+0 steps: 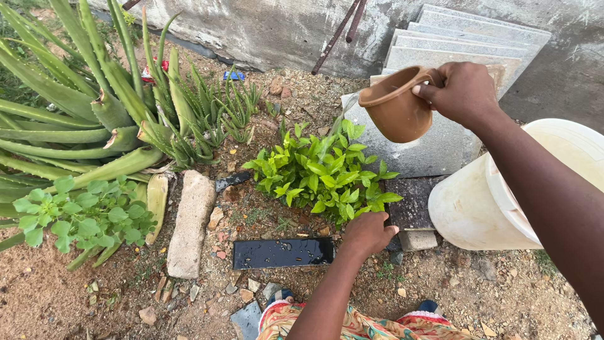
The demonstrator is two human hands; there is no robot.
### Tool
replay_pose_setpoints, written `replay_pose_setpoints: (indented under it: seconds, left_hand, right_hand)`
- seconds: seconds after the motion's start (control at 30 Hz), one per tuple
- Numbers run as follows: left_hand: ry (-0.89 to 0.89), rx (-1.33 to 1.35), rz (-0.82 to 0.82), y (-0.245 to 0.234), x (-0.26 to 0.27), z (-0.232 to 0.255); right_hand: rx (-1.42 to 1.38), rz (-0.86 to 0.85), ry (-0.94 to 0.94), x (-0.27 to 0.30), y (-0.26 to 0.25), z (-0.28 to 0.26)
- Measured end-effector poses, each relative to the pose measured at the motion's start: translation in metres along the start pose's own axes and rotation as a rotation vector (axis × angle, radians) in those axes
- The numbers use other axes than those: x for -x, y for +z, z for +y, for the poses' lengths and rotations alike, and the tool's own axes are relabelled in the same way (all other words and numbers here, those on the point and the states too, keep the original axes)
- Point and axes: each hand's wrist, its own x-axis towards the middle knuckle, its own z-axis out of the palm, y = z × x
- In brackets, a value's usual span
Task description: The person waters a green plant by pouring water from a brown mug and refilling the mug from a white bucket.
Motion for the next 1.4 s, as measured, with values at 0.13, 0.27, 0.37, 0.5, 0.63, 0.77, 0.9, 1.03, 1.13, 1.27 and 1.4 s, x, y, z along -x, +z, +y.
replay_pose_setpoints:
  seconds: [0.13, 0.27, 0.37, 0.5, 0.63, 0.77, 0.9, 1.03, 1.13, 1.27, 1.4]
  left_hand:
    - [-0.018, -0.006, -0.006, 0.001, -0.001, -0.003]
    - [-0.02, -0.017, -0.005, 0.0, -0.001, -0.006]
    - [-0.012, -0.014, 0.008, 0.001, 0.0, -0.008]
    - [-0.008, -0.023, 0.016, -0.001, 0.004, -0.007]
    - [-0.058, -0.012, 0.006, -0.01, 0.011, -0.005]
    - [-0.104, -0.064, -0.044, -0.023, 0.018, -0.006]
    - [-0.235, -0.066, -0.066, -0.039, 0.019, -0.019]
    - [-0.224, -0.089, 0.088, -0.047, 0.017, -0.039]
    - [-0.295, -0.066, 0.081, -0.049, 0.016, -0.045]
    - [-0.24, -0.049, 0.175, -0.052, 0.018, -0.049]
    - [-0.248, -0.041, 0.18, -0.052, 0.016, -0.049]
  right_hand:
    - [-0.017, -0.022, 0.043, 0.006, 0.0, 0.015]
    - [0.037, -0.035, 0.088, 0.012, -0.002, 0.028]
    - [0.078, -0.04, 0.097, 0.017, -0.004, 0.036]
    - [0.092, -0.041, 0.109, 0.024, -0.005, 0.043]
    - [0.045, -0.051, 0.15, 0.032, -0.004, 0.048]
    - [0.041, -0.053, 0.158, 0.039, -0.005, 0.053]
    - [0.03, -0.041, 0.14, 0.046, -0.006, 0.059]
    - [0.021, -0.082, 0.188, 0.048, -0.007, 0.064]
    - [0.055, -0.102, 0.205, 0.049, -0.006, 0.068]
    - [0.024, -0.098, 0.209, 0.05, -0.005, 0.074]
    - [0.056, -0.093, 0.188, 0.049, -0.007, 0.077]
